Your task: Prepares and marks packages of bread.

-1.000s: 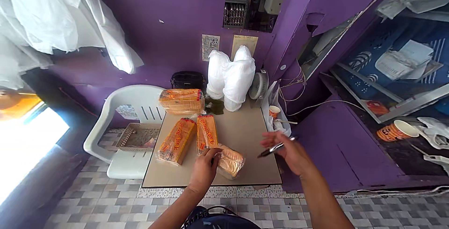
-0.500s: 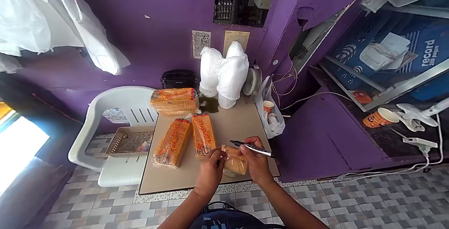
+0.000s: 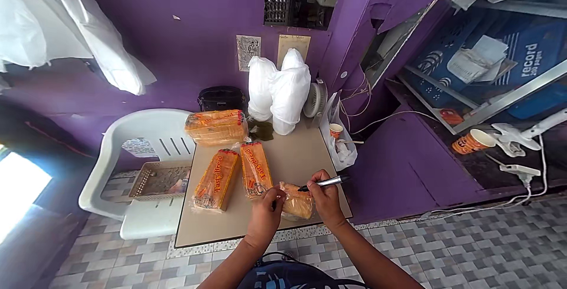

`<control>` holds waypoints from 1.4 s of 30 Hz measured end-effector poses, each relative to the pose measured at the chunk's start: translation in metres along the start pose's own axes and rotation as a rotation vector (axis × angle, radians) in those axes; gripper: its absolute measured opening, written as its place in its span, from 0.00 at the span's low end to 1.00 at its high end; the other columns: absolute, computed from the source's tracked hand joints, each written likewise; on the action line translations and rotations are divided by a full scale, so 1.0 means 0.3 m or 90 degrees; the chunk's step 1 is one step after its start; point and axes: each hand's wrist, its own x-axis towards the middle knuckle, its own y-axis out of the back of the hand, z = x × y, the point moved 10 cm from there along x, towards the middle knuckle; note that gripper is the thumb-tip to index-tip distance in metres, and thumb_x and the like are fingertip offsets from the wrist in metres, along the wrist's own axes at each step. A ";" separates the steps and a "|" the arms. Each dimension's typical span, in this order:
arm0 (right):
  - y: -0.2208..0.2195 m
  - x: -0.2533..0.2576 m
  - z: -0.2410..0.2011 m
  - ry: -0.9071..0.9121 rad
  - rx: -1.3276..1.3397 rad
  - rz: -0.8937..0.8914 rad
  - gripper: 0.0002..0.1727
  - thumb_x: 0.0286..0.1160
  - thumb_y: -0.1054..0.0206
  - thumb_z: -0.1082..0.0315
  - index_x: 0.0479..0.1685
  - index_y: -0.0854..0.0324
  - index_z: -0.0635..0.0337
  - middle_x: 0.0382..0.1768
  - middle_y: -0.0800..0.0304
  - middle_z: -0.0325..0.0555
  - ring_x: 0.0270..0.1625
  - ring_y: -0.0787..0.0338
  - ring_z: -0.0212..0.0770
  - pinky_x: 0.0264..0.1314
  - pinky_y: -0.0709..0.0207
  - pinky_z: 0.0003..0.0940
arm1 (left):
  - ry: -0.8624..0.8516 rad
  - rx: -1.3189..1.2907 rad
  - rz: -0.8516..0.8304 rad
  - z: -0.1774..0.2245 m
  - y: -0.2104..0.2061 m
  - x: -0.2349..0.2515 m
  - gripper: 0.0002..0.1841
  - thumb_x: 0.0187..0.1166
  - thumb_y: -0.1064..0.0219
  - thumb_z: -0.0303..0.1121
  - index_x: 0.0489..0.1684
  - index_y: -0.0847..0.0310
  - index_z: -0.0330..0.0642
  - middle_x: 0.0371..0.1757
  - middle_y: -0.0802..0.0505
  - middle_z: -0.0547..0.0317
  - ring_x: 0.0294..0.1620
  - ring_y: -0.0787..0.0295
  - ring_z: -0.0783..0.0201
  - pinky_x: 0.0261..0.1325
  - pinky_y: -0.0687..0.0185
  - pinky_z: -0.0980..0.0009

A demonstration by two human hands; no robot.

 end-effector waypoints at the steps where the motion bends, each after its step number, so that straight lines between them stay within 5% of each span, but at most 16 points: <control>1: -0.002 0.000 -0.002 0.005 -0.006 -0.007 0.03 0.72 0.39 0.70 0.32 0.24 0.54 0.22 0.21 0.30 0.23 0.22 0.22 0.28 0.26 0.17 | -0.001 -0.001 0.002 0.000 0.001 0.000 0.09 0.80 0.34 0.27 0.46 0.09 0.32 0.50 0.05 0.45 0.32 0.11 0.64 0.41 0.14 0.71; 19: -0.030 -0.003 -0.028 0.081 -0.157 -0.060 0.06 0.73 0.38 0.66 0.31 0.23 0.57 0.20 0.24 0.31 0.22 0.24 0.21 0.27 0.29 0.16 | 0.000 -0.011 0.007 0.002 -0.010 -0.006 0.08 0.80 0.34 0.26 0.45 0.09 0.32 0.50 0.05 0.45 0.33 0.11 0.65 0.41 0.15 0.73; 38: 0.002 -0.012 -0.022 0.078 -0.144 -0.054 0.06 0.74 0.37 0.68 0.31 0.24 0.57 0.21 0.22 0.32 0.22 0.23 0.21 0.27 0.27 0.16 | 0.000 -0.009 0.006 0.010 -0.033 -0.005 0.08 0.80 0.34 0.27 0.45 0.09 0.33 0.48 0.05 0.47 0.32 0.12 0.66 0.41 0.15 0.73; 42: 0.048 -0.004 -0.003 -0.019 0.010 -0.012 0.05 0.74 0.39 0.70 0.30 0.24 0.53 0.21 0.20 0.30 0.22 0.21 0.24 0.29 0.24 0.20 | 0.034 -0.009 -0.009 0.009 -0.035 0.004 0.09 0.81 0.34 0.28 0.47 0.10 0.33 0.45 0.05 0.47 0.31 0.13 0.67 0.41 0.16 0.73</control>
